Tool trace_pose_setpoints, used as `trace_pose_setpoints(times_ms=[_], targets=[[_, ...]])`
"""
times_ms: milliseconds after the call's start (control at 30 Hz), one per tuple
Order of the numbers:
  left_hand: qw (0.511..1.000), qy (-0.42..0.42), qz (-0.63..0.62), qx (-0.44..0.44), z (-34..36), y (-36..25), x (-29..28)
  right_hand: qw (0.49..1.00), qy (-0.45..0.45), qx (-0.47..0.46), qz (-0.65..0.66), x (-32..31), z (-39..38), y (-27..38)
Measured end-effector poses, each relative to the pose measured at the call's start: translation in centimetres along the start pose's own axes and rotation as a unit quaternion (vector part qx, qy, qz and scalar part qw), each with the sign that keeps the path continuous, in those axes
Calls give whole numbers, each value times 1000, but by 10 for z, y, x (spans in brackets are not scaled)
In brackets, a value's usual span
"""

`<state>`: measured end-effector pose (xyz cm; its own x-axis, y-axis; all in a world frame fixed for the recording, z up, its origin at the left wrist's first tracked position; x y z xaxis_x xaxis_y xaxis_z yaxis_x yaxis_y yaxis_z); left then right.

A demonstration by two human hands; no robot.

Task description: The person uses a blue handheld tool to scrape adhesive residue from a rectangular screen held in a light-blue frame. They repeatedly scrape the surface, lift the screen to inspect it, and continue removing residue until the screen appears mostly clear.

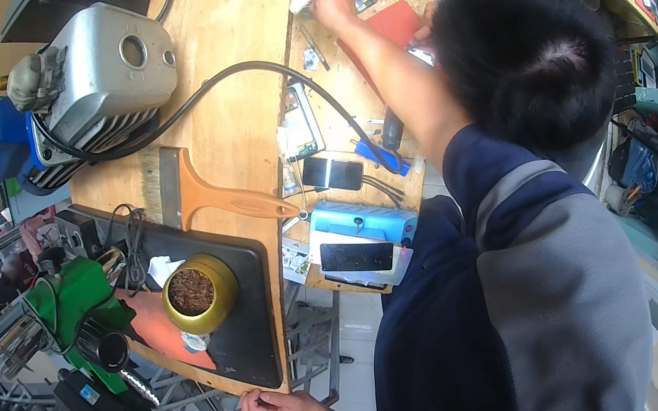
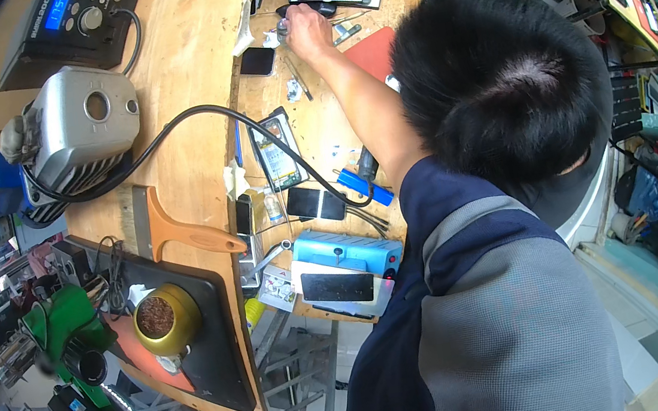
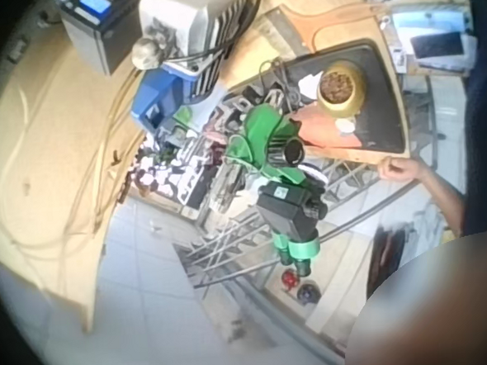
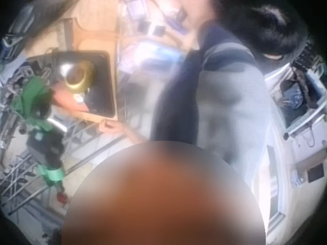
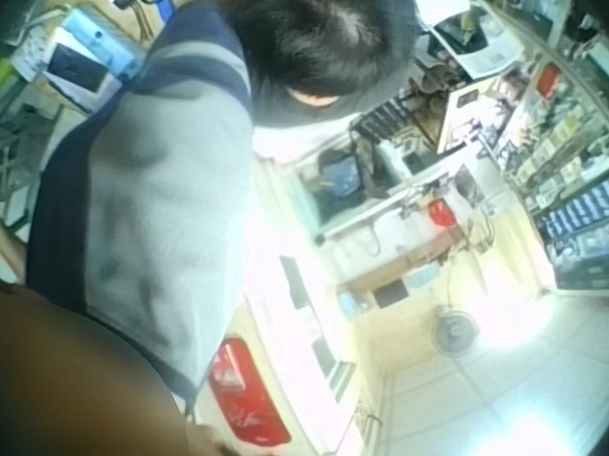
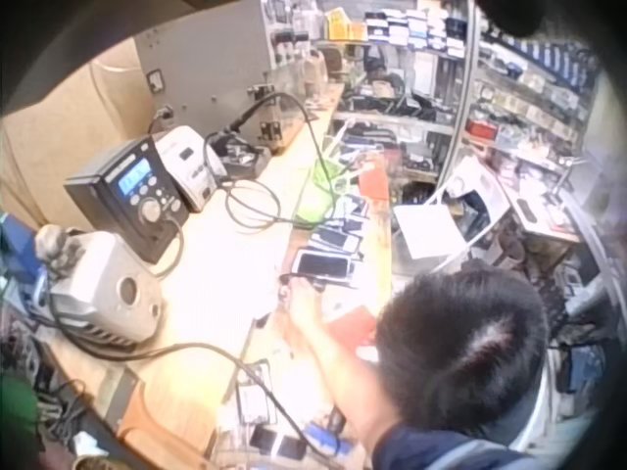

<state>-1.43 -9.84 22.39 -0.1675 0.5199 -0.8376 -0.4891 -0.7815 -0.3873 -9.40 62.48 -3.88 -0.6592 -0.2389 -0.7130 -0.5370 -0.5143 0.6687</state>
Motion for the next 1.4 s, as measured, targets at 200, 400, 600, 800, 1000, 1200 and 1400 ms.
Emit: trace_pose_setpoints(times_ms=[200,400,600,800,1000,1200,1400], targets=[[1000,1,2,8,0,-1,0,1000,12,6,0,4,0,-1],[1000,-4,2,2,0,-2,1,1000,18,-1,-11,2,0,1],[1000,-4,-6,-6,0,-2,1,997,4,-40,-59,-7,2,11],[1000,1,-10,-22,0,-1,1,994,-11,-47,-102,-11,3,15],[1000,-1,-4,-1,1,-5,1,992,2,-57,-112,-9,8,25],[1000,-7,-5,7,0,-5,1,992,17,-3,-126,2,16,16],[1000,-9,-15,6,-2,-2,2,985,31,-12,-171,20,23,8]])
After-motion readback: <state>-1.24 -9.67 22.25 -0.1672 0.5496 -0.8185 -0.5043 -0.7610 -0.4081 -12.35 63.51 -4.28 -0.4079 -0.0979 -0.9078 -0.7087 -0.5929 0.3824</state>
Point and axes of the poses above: each hand's wrist, its own z-axis towards the middle knuckle, its own x-axis out of the palm, y = z × x, the point moved 8 cm from there along z, towards the middle knuckle, and after that the axes turned 12 degrees about y, right-handed, at the moved point
